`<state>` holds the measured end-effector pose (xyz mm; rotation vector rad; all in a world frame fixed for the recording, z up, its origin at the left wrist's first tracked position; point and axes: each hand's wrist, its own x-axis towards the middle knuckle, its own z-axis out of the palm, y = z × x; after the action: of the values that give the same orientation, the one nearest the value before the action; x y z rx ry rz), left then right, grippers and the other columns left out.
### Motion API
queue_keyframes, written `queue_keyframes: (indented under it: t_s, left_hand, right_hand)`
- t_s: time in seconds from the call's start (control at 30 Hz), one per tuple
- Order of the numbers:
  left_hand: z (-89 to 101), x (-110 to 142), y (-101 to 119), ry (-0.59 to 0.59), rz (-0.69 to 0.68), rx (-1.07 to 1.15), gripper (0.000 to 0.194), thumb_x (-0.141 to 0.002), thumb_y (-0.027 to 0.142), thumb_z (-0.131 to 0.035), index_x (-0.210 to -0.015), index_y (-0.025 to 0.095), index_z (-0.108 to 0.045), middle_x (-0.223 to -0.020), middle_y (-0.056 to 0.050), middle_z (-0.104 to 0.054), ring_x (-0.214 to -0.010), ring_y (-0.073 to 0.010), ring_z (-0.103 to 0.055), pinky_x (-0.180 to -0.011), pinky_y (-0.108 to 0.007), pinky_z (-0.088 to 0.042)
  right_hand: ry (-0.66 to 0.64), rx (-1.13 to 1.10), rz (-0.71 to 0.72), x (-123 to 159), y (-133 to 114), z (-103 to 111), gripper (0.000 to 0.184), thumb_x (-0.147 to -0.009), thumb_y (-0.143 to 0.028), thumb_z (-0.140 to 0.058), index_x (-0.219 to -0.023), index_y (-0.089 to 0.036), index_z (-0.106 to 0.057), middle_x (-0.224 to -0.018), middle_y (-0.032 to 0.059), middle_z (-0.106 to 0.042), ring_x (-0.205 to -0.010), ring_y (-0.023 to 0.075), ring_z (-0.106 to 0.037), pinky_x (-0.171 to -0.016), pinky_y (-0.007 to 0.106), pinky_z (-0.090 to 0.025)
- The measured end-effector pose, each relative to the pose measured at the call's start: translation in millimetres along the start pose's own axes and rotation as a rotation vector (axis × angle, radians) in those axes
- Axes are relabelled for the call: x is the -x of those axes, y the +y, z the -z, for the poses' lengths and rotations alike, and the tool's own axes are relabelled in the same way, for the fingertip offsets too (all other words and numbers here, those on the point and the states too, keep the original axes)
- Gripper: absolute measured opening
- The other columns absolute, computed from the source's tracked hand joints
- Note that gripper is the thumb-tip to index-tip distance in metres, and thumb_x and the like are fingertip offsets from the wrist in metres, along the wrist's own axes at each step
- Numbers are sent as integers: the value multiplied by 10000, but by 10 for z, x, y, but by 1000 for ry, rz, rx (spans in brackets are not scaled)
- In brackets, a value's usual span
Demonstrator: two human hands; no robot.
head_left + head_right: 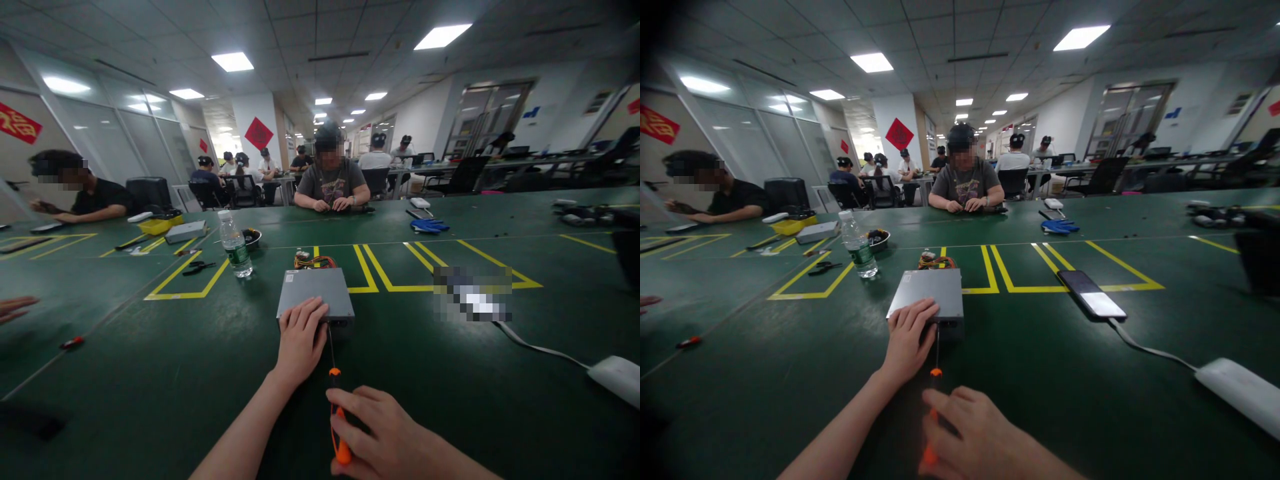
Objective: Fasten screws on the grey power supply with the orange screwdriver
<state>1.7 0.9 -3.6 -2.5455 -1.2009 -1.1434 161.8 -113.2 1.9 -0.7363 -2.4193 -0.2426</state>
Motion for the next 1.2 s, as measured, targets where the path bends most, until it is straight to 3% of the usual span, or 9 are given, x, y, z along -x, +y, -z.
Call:
queue_keyframes:
  t_s: [0.1, 0.3, 0.53, 0.8, 1.07, 1.2]
  left_hand:
    - [0, 0, 1, -1, 0, -7, 327, -867, 202, -463, -1187, 258, -502, -1251, -47, -548, -1176, -212, -455, -948, -399, -290]
    - [4, -5, 3, 10, -3, -3, 317, -868, 198, -462, -1176, 256, -505, -1246, -42, -552, -1164, -206, -464, -950, -394, -282]
    - [-13, -12, 2, 29, -6, -16, 315, -860, 187, -473, -1164, 254, -514, -1235, -43, -561, -1157, -205, -473, -944, -391, -293]
    - [-8, -15, 12, 43, -12, -35, 308, -857, 194, -478, -1156, 250, -522, -1230, -43, -564, -1150, -205, -480, -937, -384, -302]
    - [-6, -13, 13, 26, -8, -45, 310, -863, 208, -472, -1167, 252, -516, -1238, -48, -558, -1158, -209, -476, -950, -389, -296]
    - [7, -19, 19, 30, -10, -33, 316, -855, 199, -481, -1165, 252, -519, -1227, -48, -566, -1150, -209, -483, -942, -389, -305]
  right_hand:
    - [10, -17, -20, 42, 15, -46, 340, -887, -462, -439, -928, -139, -538, -1053, 151, -641, -795, 193, -644, -704, 311, -519]
    - [-159, -29, -42, -25, -3, 64, 408, -871, -460, -471, -1155, -168, -499, -1115, 145, -609, -855, 202, -645, -715, 290, -521]
    - [13, -3, -57, 46, 7, -49, 384, -861, -497, -470, -964, -133, -533, -1042, 150, -647, -794, 197, -654, -682, 290, -526]
    - [131, 11, 2, 40, 45, 125, 308, -911, -376, -394, -1054, -120, -488, -979, 147, -667, -787, 185, -658, -684, 287, -525]
    - [258, 119, 18, 172, 150, 241, 268, -850, -266, -439, -1045, -95, -507, -912, 160, -680, -809, 185, -657, -682, 286, -522]
    - [232, 106, -12, 205, 149, 238, 322, -806, -270, -502, -1085, -110, -496, -958, 160, -675, -831, 196, -655, -711, 302, -526]
